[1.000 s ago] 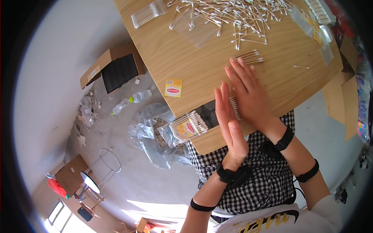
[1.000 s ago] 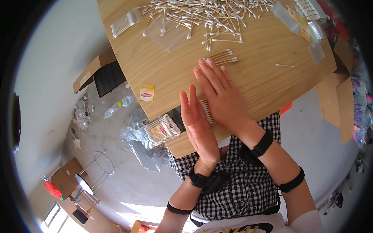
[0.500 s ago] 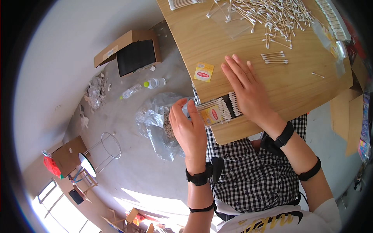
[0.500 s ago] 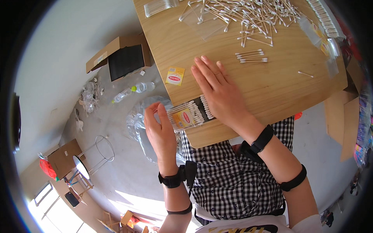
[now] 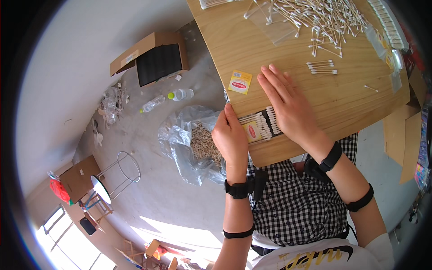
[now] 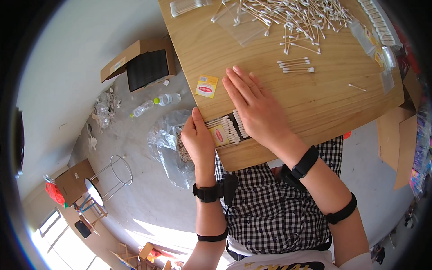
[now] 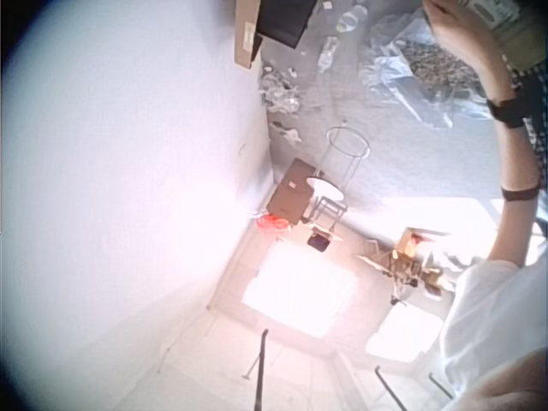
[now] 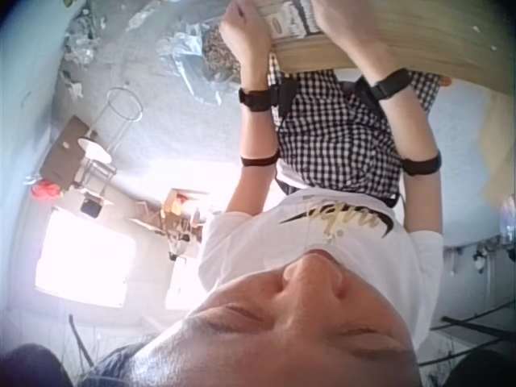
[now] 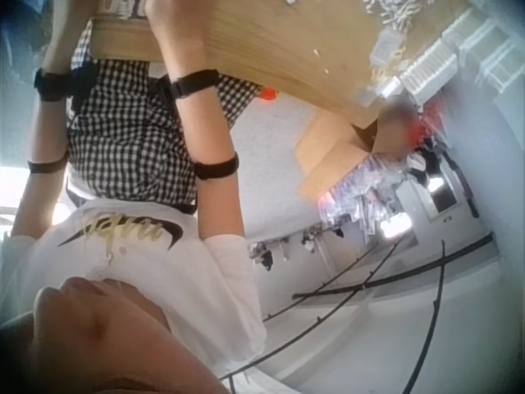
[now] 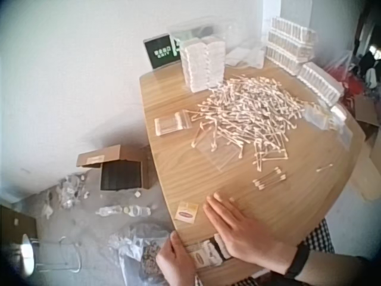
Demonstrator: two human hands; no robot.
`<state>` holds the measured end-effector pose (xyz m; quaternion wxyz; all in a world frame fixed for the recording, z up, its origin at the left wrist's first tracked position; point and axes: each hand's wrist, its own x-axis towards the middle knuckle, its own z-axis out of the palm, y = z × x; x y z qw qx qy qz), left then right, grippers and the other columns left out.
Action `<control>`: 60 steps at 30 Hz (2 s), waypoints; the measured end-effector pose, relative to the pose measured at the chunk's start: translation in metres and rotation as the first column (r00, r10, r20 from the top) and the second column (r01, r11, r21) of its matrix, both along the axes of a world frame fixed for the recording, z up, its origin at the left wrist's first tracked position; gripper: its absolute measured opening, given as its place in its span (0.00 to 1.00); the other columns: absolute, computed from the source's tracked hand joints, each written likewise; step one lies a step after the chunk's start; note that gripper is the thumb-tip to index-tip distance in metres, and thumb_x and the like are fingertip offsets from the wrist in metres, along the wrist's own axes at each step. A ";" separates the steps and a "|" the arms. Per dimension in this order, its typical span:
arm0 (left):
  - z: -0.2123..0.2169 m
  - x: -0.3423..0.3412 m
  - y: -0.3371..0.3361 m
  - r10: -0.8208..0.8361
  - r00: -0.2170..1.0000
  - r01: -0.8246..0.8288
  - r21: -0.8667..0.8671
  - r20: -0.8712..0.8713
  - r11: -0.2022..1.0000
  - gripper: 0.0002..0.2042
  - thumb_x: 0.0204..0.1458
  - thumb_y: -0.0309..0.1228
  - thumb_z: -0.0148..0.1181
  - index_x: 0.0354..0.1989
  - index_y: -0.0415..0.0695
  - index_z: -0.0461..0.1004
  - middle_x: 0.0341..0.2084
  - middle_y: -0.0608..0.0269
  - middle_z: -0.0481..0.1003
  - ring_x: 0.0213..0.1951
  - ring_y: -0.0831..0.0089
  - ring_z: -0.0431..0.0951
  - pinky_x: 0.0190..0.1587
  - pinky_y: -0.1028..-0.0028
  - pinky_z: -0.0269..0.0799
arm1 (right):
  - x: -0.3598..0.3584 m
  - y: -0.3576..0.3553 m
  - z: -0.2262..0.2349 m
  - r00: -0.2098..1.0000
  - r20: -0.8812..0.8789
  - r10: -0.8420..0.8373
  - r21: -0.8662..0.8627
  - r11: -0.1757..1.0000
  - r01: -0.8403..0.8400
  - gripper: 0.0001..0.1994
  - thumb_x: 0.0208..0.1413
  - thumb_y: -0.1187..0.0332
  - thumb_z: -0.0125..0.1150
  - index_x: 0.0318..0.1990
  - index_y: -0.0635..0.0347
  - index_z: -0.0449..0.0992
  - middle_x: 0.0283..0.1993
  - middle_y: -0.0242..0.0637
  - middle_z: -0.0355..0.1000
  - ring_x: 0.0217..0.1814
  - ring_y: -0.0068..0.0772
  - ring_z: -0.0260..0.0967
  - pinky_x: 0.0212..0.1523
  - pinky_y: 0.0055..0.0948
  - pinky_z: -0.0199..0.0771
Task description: Arrange and place cotton swabs into small plastic bags.
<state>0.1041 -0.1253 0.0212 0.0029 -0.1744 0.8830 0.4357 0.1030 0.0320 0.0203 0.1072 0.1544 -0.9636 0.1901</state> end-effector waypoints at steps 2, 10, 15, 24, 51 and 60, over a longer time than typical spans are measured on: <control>-0.001 0.000 -0.001 -0.003 1.000 0.002 0.062 0.002 0.998 0.22 0.67 0.40 0.46 0.35 0.31 0.78 0.20 0.53 0.76 0.21 0.73 0.70 0.28 0.68 0.67 | 0.000 -0.002 0.001 1.000 -0.004 0.002 -0.003 1.000 -0.002 0.26 0.57 0.76 0.49 0.65 0.69 0.62 0.71 0.45 0.56 0.76 0.41 0.49 0.73 0.44 0.54; -0.002 0.002 0.000 0.026 0.999 -0.019 0.236 -0.025 0.972 0.21 0.68 0.39 0.46 0.33 0.31 0.76 0.21 0.60 0.74 0.24 0.80 0.67 0.28 0.72 0.66 | 0.000 -0.018 -0.001 0.996 0.010 0.084 -0.040 0.996 -0.084 0.27 0.56 0.77 0.51 0.65 0.69 0.62 0.71 0.44 0.58 0.76 0.41 0.50 0.72 0.43 0.55; 0.004 0.002 0.004 0.009 0.999 -0.004 0.112 -0.044 0.994 0.22 0.68 0.39 0.46 0.29 0.31 0.74 0.18 0.59 0.70 0.22 0.77 0.62 0.26 0.70 0.62 | -0.001 -0.019 -0.002 1.000 -0.006 0.027 -0.037 0.999 -0.027 0.27 0.55 0.78 0.51 0.64 0.68 0.63 0.70 0.44 0.58 0.75 0.41 0.51 0.72 0.43 0.56; 0.003 0.002 0.004 -0.008 0.998 0.004 -0.059 -0.070 0.998 0.19 0.66 0.37 0.48 0.26 0.36 0.73 0.18 0.46 0.73 0.18 0.52 0.70 0.23 0.62 0.65 | 0.000 -0.027 -0.002 1.000 0.008 0.021 -0.145 0.989 -0.019 0.25 0.57 0.77 0.50 0.64 0.68 0.62 0.70 0.45 0.59 0.75 0.44 0.52 0.72 0.46 0.55; 0.071 0.017 0.012 -0.488 0.813 0.476 -0.120 -0.318 0.871 0.15 0.49 0.20 0.65 0.47 0.38 0.74 0.44 0.55 0.76 0.47 0.61 0.76 0.53 0.66 0.69 | -0.001 0.139 0.015 0.953 -0.103 -0.285 -0.194 0.945 0.262 0.21 0.53 0.75 0.64 0.56 0.55 0.73 0.58 0.36 0.71 0.66 0.43 0.62 0.64 0.40 0.63; 0.050 -0.067 0.133 -0.659 0.675 0.571 -0.332 -0.331 0.751 0.13 0.48 0.25 0.67 0.41 0.39 0.74 0.39 0.53 0.75 0.45 0.55 0.74 0.45 0.62 0.72 | 0.007 0.141 0.020 0.984 -0.134 -0.117 -0.155 0.983 0.096 0.05 0.46 0.75 0.67 0.32 0.58 0.79 0.35 0.29 0.74 0.45 0.35 0.69 0.51 0.36 0.67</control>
